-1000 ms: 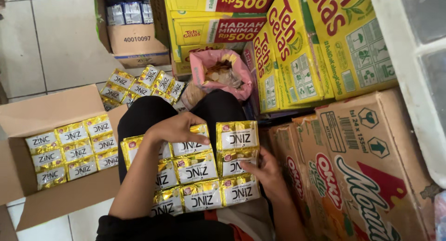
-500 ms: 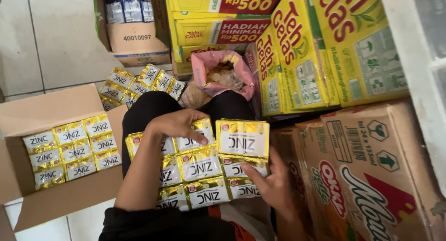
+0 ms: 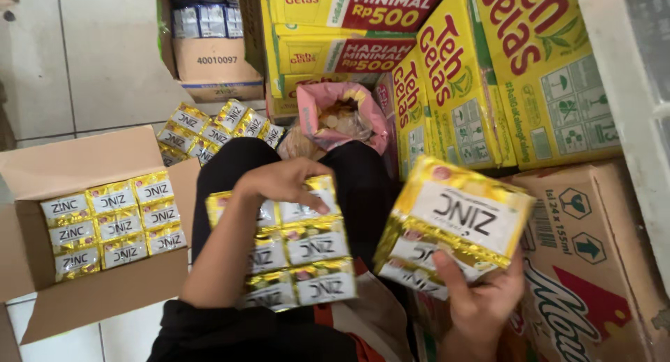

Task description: The person sits on the floor and packs small yellow-wrapped packages labeled 'ZINC' into a cardboard box. They repeatedly pick up stacks of packages, separate them, and place them into the box, arranging them in rows.

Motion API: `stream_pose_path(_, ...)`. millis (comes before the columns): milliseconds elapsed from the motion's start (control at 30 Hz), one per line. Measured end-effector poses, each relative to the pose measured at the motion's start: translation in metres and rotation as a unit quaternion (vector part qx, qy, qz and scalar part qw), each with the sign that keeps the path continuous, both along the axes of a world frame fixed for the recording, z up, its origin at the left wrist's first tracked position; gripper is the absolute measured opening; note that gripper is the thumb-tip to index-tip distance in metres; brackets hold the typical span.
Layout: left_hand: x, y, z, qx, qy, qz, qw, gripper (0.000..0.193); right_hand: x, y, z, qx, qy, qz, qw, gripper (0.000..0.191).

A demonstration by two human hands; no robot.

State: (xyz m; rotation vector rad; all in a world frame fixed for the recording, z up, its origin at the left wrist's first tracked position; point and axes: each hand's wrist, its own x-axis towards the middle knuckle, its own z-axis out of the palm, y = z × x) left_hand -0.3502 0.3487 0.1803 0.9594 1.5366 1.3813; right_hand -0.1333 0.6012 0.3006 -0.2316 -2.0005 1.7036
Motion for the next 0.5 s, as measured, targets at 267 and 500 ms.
stream_pose_path(267,0.031,0.050,0.013,0.173,0.139,0.227,0.948,0.048,-0.019,-0.035,-0.003,-0.102,0.008,0.106,0.989,0.061)
stream_pose_path(500,0.091,-0.012,0.004,0.234,-0.359,0.320,0.845,0.057,-0.061,-0.078,-0.049,-0.228,-0.080,0.156,0.958,0.063)
